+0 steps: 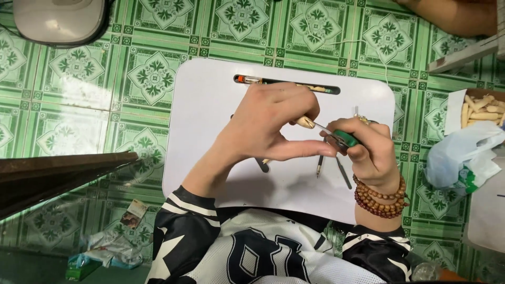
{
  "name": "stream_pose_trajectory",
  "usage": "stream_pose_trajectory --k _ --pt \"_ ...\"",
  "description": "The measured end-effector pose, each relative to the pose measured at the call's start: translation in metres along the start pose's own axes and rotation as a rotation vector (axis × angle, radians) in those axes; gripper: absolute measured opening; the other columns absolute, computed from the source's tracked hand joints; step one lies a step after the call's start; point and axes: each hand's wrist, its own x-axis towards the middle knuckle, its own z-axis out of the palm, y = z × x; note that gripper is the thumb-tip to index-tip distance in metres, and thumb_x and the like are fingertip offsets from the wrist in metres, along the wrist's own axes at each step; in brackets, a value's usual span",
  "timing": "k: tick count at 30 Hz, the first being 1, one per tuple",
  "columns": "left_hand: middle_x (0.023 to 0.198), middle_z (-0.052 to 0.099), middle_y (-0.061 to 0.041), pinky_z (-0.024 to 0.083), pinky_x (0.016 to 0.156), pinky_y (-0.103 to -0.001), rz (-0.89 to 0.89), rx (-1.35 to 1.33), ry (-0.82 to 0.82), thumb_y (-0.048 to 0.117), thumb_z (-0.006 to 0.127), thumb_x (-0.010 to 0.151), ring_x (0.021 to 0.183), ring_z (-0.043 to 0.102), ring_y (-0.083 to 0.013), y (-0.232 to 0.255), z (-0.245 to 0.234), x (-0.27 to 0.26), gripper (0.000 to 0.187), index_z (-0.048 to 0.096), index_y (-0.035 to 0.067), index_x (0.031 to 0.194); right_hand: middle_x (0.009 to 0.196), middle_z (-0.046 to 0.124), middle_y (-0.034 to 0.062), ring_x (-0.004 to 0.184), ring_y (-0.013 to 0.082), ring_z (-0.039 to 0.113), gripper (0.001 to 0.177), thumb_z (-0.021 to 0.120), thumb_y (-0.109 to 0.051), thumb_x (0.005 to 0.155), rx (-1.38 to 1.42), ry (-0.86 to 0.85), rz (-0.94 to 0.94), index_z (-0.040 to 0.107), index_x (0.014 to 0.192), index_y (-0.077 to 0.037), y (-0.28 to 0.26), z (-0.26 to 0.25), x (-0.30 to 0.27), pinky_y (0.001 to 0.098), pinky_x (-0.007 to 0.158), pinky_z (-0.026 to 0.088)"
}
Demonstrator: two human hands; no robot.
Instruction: Carving and shaping a small wooden object using a craft knife and other hand tools on a small portable desk.
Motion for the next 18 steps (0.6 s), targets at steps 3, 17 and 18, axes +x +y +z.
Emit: stream_pose_trajectory --k 3,17,18 --pt "0.07 0.048 0.0 0.034 0.057 -0.03 0.017 0.0 0.047 0.052 0.071 0.089 0.061 0.047 -0.0182 -0.002 0.006 0.002 0.049 0.05 0.008 0.084 0.075 0.061 0.0074 0.052 0.0135 0.044 0.069 0.031 -0.053 0.106 -0.023 0.022 0.006 0.065 0.105 0.007 0.01 0.001 -0.007 0.0277 0.054 0.037" --pt "0.067 0.043 -0.001 0.03 0.056 -0.031 -0.004 -0.026 0.07 0.046 0.071 0.092 0.06 0.04 -0.0186 -0.003 0.01 0.001 0.047 0.048 0.007 0.081 0.065 0.054 0.0056 0.045 0.0148 0.032 0.067 0.026 -0.048 0.109 -0.141 0.041 -0.017 0.067 0.105 0.004 0.005 0.01 -0.006 0.0309 0.05 0.031" --pt "0.066 0.041 -0.001 0.028 0.056 -0.031 -0.009 -0.02 0.081 0.046 0.072 0.091 0.059 0.037 -0.018 -0.003 0.01 0.0 0.047 0.048 0.007 0.08 0.064 0.055 0.0044 0.044 0.0141 0.032 0.065 0.026 -0.048 0.11 -0.161 0.058 -0.02 0.068 0.105 0.002 0.006 0.01 -0.007 0.0305 0.05 0.032"
